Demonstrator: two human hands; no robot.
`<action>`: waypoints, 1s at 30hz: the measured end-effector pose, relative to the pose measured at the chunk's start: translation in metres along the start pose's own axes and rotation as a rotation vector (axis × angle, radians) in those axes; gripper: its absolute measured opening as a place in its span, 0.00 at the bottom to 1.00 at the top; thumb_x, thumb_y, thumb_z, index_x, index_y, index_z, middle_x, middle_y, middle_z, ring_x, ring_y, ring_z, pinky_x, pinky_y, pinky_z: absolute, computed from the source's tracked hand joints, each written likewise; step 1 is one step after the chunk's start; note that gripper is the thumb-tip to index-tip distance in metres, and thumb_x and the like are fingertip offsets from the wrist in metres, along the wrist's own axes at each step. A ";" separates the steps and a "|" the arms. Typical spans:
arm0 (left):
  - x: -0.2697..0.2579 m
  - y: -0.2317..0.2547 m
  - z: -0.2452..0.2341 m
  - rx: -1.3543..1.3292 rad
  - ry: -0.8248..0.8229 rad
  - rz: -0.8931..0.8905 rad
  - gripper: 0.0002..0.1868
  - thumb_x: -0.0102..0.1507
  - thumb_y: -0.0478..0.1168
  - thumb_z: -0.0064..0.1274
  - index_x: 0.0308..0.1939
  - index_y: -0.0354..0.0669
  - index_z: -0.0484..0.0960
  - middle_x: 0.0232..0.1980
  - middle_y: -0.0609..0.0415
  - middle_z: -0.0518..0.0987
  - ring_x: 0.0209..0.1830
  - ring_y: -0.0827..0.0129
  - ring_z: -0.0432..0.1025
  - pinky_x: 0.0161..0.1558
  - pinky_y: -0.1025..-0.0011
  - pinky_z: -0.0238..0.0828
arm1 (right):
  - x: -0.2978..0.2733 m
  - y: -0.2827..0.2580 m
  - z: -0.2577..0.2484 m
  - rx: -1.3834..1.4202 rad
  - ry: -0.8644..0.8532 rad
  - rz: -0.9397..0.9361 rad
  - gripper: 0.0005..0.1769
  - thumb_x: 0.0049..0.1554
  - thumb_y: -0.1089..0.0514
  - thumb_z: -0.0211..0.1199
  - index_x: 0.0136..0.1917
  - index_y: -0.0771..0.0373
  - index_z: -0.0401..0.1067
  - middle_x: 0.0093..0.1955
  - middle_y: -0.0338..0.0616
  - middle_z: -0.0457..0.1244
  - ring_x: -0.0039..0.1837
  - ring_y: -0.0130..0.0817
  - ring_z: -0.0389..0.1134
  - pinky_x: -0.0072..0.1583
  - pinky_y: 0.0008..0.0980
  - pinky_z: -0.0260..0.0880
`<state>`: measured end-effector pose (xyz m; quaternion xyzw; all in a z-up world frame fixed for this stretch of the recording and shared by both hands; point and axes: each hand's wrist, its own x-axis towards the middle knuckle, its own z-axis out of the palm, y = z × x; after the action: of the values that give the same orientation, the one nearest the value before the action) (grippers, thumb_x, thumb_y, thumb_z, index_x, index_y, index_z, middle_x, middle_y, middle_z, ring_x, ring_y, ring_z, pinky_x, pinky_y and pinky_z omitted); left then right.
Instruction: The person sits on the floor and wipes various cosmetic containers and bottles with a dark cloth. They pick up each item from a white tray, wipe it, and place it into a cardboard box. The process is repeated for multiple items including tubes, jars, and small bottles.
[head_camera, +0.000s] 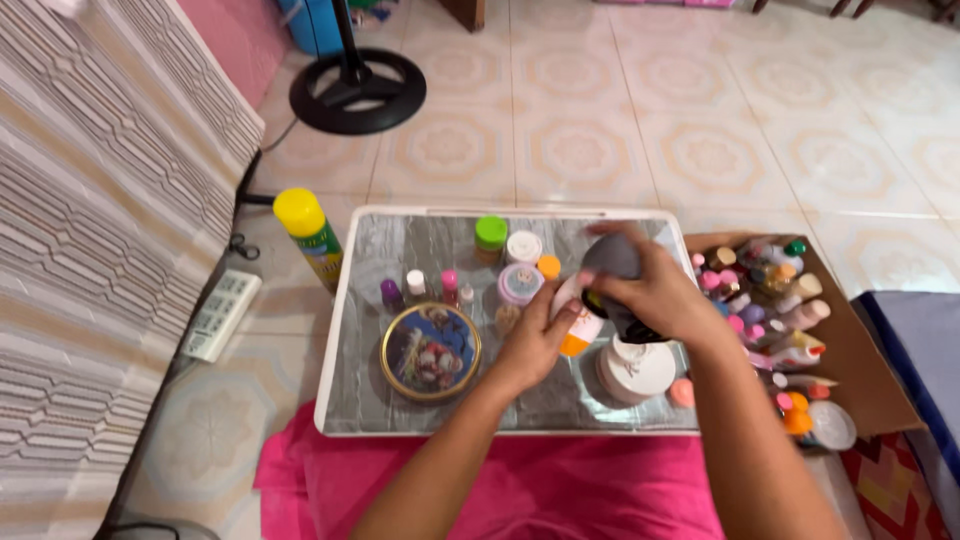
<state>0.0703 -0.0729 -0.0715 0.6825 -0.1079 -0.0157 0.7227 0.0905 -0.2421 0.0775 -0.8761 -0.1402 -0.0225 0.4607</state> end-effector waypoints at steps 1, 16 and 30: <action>-0.005 -0.015 0.008 -0.163 -0.003 0.008 0.19 0.74 0.45 0.46 0.63 0.34 0.75 0.56 0.39 0.81 0.58 0.53 0.74 0.59 0.65 0.71 | -0.012 -0.002 0.008 0.055 0.116 -0.003 0.31 0.50 0.56 0.71 0.66 0.62 0.67 0.48 0.47 0.70 0.48 0.32 0.72 0.51 0.36 0.73; -0.091 -0.011 -0.006 -0.260 0.239 0.120 0.19 0.75 0.43 0.34 0.66 0.39 0.69 0.60 0.46 0.77 0.58 0.62 0.73 0.59 0.63 0.70 | -0.105 -0.010 0.147 -0.106 0.263 -0.272 0.37 0.55 0.63 0.64 0.76 0.67 0.60 0.83 0.66 0.43 0.84 0.62 0.40 0.78 0.51 0.45; -0.089 -0.021 0.020 -0.590 0.255 0.051 0.22 0.75 0.47 0.32 0.68 0.42 0.67 0.66 0.48 0.72 0.65 0.64 0.69 0.66 0.65 0.66 | -0.099 0.022 0.143 0.512 0.209 -0.249 0.33 0.66 0.49 0.56 0.76 0.72 0.59 0.83 0.58 0.52 0.83 0.46 0.53 0.80 0.42 0.49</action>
<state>-0.0170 -0.0788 -0.1034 0.4371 -0.0243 0.0578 0.8972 -0.0119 -0.1598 -0.0393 -0.7005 -0.1993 -0.1329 0.6723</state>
